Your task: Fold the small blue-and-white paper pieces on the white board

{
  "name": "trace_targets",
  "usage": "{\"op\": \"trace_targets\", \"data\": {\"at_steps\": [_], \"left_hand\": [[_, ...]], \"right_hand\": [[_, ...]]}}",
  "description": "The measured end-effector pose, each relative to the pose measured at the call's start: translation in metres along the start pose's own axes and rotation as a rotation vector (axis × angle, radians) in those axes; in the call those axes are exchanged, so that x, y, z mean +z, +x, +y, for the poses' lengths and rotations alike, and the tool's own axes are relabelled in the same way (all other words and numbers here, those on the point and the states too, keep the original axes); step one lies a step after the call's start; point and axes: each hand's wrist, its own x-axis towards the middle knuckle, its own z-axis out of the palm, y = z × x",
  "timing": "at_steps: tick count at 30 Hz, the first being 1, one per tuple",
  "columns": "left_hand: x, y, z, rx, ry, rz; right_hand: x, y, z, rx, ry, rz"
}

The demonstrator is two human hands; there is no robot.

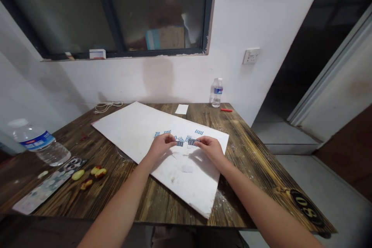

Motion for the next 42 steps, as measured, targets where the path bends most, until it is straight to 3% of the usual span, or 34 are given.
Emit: {"op": "trace_targets", "data": {"at_steps": [4,9,19,32,35,39,42], "left_hand": [[0.007,-0.007,0.012,0.085,-0.002,-0.094],[0.016,-0.014,0.02,0.162,0.095,-0.127],[0.02,-0.018,0.023,0.168,0.083,0.033],[0.027,-0.024,0.027,0.269,0.121,0.016],[0.024,-0.019,0.024,0.237,0.108,0.107],[0.013,-0.007,0.01,0.112,0.106,0.347],[0.004,0.001,-0.005,0.026,0.181,0.377]], "right_hand": [[0.001,-0.002,-0.001,0.003,0.005,-0.006],[0.003,-0.002,0.003,-0.005,-0.015,-0.021],[0.003,-0.005,-0.006,-0.047,-0.023,-0.11],[0.004,-0.01,-0.014,-0.136,-0.135,-0.144],[0.004,-0.008,-0.01,-0.082,-0.101,-0.084],[0.002,-0.004,-0.006,-0.001,0.024,0.005],[-0.001,-0.002,-0.005,0.024,0.092,0.068]]}}
